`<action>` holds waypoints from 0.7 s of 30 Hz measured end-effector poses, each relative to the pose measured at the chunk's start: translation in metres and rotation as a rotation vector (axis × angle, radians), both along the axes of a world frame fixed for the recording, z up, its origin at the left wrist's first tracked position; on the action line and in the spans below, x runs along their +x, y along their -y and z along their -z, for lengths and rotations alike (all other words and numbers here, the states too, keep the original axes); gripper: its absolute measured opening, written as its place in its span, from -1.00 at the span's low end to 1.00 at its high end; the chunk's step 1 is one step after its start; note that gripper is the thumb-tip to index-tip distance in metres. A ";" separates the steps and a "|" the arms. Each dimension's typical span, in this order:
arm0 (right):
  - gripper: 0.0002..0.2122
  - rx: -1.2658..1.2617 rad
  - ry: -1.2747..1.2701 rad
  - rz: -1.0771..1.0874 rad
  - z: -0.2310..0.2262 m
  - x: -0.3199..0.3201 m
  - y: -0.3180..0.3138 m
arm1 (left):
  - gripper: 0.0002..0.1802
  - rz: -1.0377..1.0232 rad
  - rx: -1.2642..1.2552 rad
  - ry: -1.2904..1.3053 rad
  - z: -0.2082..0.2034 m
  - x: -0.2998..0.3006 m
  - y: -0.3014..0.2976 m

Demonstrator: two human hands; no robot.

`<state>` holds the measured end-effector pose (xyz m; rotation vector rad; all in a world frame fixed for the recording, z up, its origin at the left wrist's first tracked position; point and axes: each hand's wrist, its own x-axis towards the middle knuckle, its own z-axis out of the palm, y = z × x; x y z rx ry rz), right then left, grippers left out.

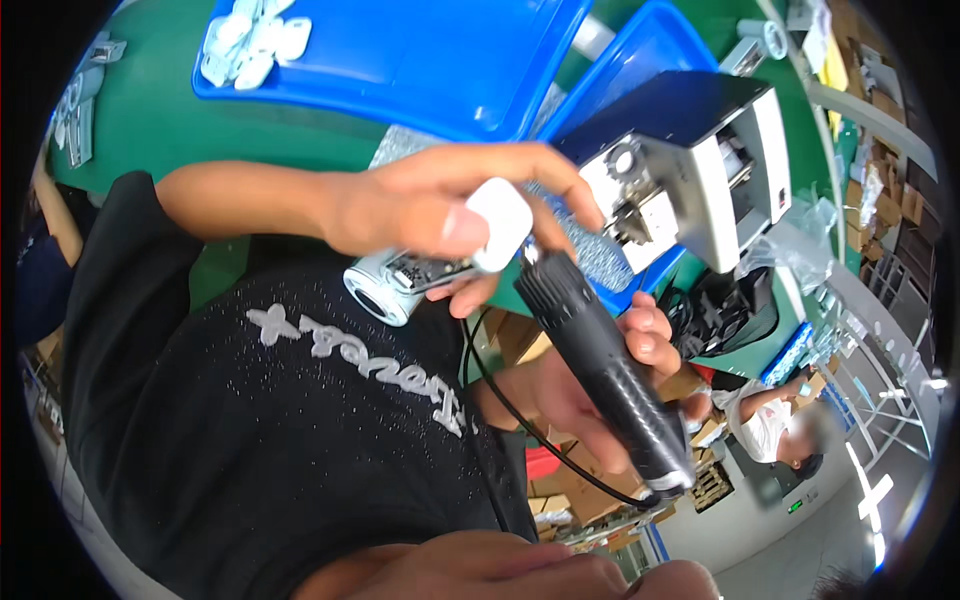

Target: Assembling components of plastic hair dryer housings using an electric screwdriver at a factory workbench.

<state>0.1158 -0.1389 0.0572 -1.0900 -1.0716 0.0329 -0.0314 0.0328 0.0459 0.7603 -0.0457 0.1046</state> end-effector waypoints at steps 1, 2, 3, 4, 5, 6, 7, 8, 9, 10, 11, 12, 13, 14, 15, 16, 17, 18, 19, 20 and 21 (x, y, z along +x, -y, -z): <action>-0.17 0.033 -0.083 0.035 -0.007 -0.001 -0.007 | -0.07 -0.033 0.112 0.048 0.010 -0.002 -0.001; -0.21 0.007 -0.181 0.214 -0.012 0.000 -0.010 | -0.10 -0.155 0.248 0.165 0.021 0.002 -0.003; -0.22 0.024 -0.120 0.175 -0.018 0.008 -0.011 | -0.11 -0.260 0.408 0.274 0.032 0.005 -0.004; -0.23 0.039 -0.068 0.134 -0.024 0.018 -0.014 | -0.12 -0.366 0.568 0.372 0.039 0.007 -0.007; -0.23 0.036 -0.069 0.122 -0.028 0.024 -0.020 | -0.12 -0.378 0.569 0.366 0.043 0.007 -0.008; -0.25 0.133 -0.112 0.212 -0.035 0.026 -0.030 | -0.17 -0.389 0.631 0.322 0.042 0.006 -0.009; -0.25 0.226 -0.150 0.323 -0.041 0.027 -0.035 | -0.22 -0.382 0.684 0.283 0.043 0.006 -0.009; -0.26 0.155 -0.126 0.327 -0.047 0.032 -0.033 | -0.22 -0.381 0.673 0.276 0.045 0.007 -0.007; -0.26 0.157 -0.153 0.183 -0.053 0.037 -0.032 | -0.28 -0.415 0.754 0.332 0.049 0.009 -0.007; -0.27 0.158 -0.181 0.036 -0.057 0.040 -0.033 | -0.33 -0.452 0.835 0.386 0.051 0.011 -0.006; -0.27 0.148 -0.181 0.042 -0.059 0.043 -0.034 | -0.39 -0.508 0.851 0.387 0.051 0.011 -0.004; -0.27 0.144 -0.158 0.080 -0.060 0.046 -0.036 | -0.39 -0.567 0.862 0.431 0.055 0.014 -0.002; -0.28 0.139 -0.143 0.111 -0.062 0.047 -0.042 | -0.39 -0.552 0.853 0.435 0.055 0.013 0.001; -0.28 0.131 -0.147 0.110 -0.063 0.049 -0.049 | -0.38 -0.538 0.844 0.441 0.054 0.013 0.003; -0.28 0.133 -0.096 0.230 -0.063 0.050 -0.057 | -0.38 -0.539 0.838 0.435 0.054 0.013 0.005; -0.28 0.131 -0.050 0.347 -0.057 0.051 -0.066 | -0.38 -0.543 0.863 0.453 0.057 0.013 0.007; -0.26 0.053 0.050 0.559 -0.051 0.050 -0.080 | -0.38 -0.544 0.890 0.471 0.056 0.015 0.007; -0.26 -0.040 0.088 0.637 -0.043 0.048 -0.086 | -0.38 -0.541 0.887 0.458 0.055 0.016 0.008; -0.27 -0.024 0.059 0.566 -0.042 0.048 -0.085 | -0.37 -0.559 0.917 0.465 0.054 0.014 0.009; -0.27 -0.009 0.028 0.496 -0.041 0.049 -0.082 | -0.37 -0.577 0.947 0.470 0.054 0.012 0.011; -0.27 -0.018 0.021 0.478 -0.042 0.047 -0.078 | -0.37 -0.611 0.955 0.479 0.056 0.013 0.013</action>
